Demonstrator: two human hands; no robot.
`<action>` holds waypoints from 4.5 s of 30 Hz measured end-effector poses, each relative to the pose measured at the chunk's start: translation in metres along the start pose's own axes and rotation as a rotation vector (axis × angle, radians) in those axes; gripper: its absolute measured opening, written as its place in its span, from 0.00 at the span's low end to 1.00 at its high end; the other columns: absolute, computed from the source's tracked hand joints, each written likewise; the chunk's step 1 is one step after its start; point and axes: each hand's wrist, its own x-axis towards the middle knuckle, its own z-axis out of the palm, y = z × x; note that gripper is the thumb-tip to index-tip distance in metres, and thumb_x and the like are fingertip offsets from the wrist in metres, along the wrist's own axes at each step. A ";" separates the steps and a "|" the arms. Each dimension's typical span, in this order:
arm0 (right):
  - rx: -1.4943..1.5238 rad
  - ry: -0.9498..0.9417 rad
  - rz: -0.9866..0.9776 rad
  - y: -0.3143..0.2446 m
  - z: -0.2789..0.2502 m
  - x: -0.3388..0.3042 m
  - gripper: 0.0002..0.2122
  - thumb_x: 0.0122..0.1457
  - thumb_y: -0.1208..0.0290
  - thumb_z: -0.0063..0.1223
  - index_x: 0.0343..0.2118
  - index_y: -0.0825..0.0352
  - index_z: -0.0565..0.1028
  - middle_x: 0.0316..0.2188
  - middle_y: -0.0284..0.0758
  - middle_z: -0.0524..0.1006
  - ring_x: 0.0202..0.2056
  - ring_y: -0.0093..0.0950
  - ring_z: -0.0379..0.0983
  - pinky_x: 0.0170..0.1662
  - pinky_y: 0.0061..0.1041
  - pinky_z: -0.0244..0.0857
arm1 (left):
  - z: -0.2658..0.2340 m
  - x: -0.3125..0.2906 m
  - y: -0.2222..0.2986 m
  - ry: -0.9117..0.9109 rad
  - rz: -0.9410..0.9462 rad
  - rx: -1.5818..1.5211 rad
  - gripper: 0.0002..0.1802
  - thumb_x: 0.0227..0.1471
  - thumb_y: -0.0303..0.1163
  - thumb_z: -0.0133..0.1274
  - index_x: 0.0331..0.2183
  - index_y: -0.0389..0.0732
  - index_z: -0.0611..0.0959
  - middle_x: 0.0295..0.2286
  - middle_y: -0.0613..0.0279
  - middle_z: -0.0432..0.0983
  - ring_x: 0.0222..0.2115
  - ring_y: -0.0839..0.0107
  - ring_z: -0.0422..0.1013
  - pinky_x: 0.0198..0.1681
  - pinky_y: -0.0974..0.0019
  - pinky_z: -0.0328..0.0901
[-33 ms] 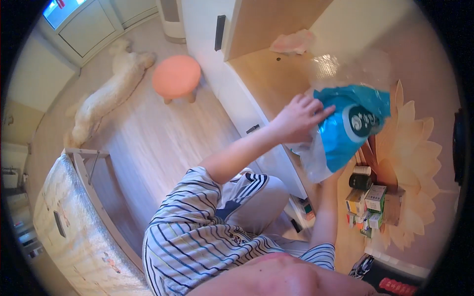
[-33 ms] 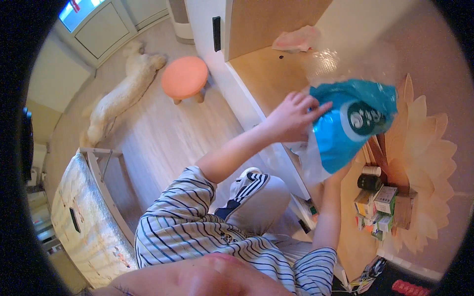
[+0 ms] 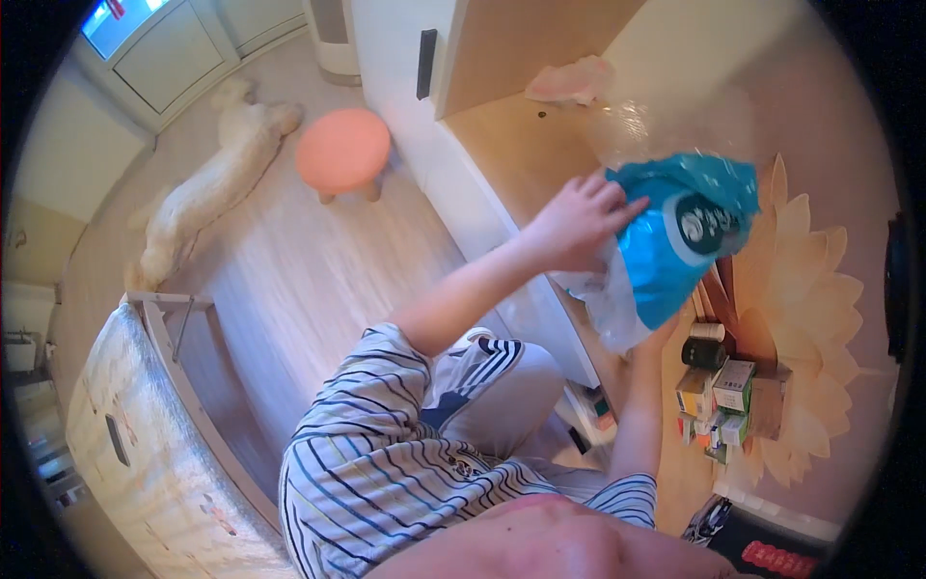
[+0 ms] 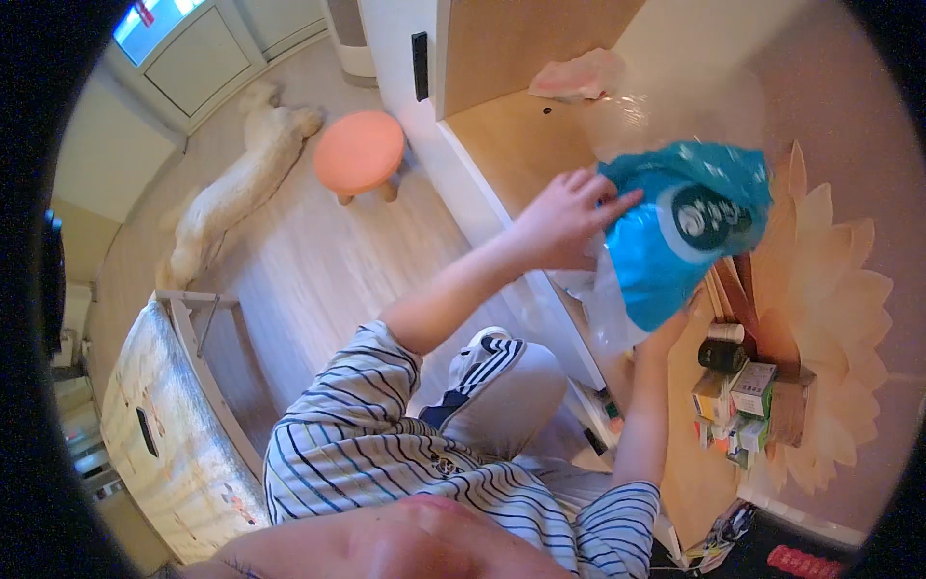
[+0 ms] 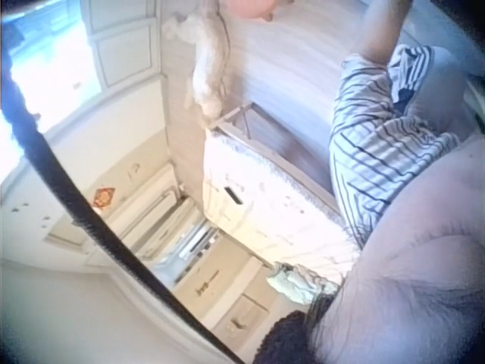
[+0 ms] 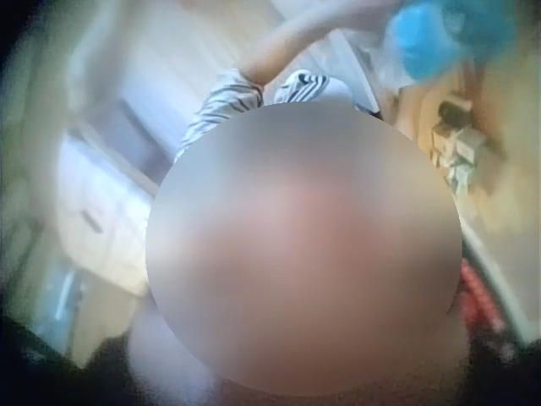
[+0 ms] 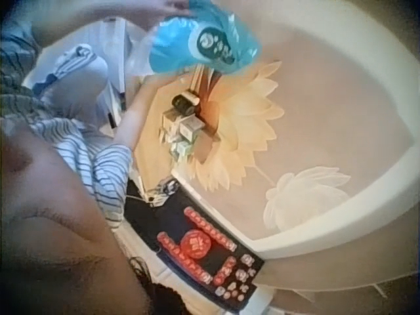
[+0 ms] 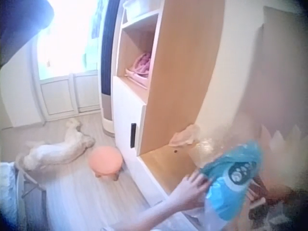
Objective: Organizing various medicine boxes, thermometers, and medical supplies into containers on a desk.
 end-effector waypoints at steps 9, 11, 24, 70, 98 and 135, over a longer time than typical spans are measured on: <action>-0.359 0.003 -0.092 -0.055 -0.042 0.068 0.34 0.44 0.54 0.58 0.56 0.63 0.63 0.58 0.45 0.60 0.55 0.40 0.62 0.61 0.47 0.42 | -0.076 0.095 -0.126 -0.641 -0.209 -0.378 0.23 0.45 0.36 0.54 0.47 0.46 0.76 0.41 0.58 0.72 0.45 0.66 0.66 0.51 0.63 0.59; -0.306 0.020 -0.017 -0.047 -0.038 0.078 0.37 0.43 0.54 0.58 0.57 0.63 0.61 0.58 0.45 0.60 0.54 0.41 0.63 0.61 0.47 0.42 | -0.054 0.128 -0.122 -0.437 -0.331 -0.517 0.20 0.52 0.39 0.46 0.47 0.46 0.76 0.44 0.60 0.71 0.48 0.69 0.65 0.53 0.67 0.57; -0.229 0.029 -0.079 -0.073 -0.040 0.106 0.44 0.43 0.41 0.55 0.57 0.71 0.59 0.54 0.56 0.61 0.55 0.43 0.61 0.63 0.44 0.35 | 0.067 0.123 -0.184 -0.032 -0.268 -0.009 0.25 0.54 0.48 0.41 0.52 0.51 0.70 0.47 0.58 0.68 0.51 0.63 0.61 0.51 0.63 0.58; 0.540 0.076 -0.563 -0.063 -0.018 0.126 0.28 0.48 0.79 0.54 0.56 0.67 0.62 0.62 0.41 0.51 0.56 0.32 0.60 0.58 0.30 0.53 | -0.164 -0.073 0.008 0.301 -0.295 -1.623 0.49 0.30 0.26 0.48 0.59 0.36 0.53 0.54 0.53 0.58 0.55 0.61 0.57 0.55 0.64 0.57; 1.814 0.264 0.278 0.089 -0.192 -0.200 0.09 0.59 0.73 0.44 0.41 0.67 0.71 0.35 0.32 0.76 0.36 0.22 0.73 0.40 0.23 0.67 | 0.035 -0.001 0.256 0.042 -0.350 -1.055 0.12 0.51 0.31 0.55 0.37 0.35 0.77 0.32 0.66 0.76 0.30 0.78 0.71 0.32 0.72 0.65; 0.639 0.774 0.739 0.171 -0.028 -0.344 0.10 0.52 0.77 0.49 0.38 0.65 0.73 0.34 0.33 0.73 0.36 0.28 0.71 0.40 0.28 0.66 | 0.130 -0.131 0.269 -0.048 0.020 -0.223 0.30 0.38 0.23 0.58 0.46 0.36 0.69 0.43 0.48 0.67 0.46 0.52 0.63 0.51 0.53 0.56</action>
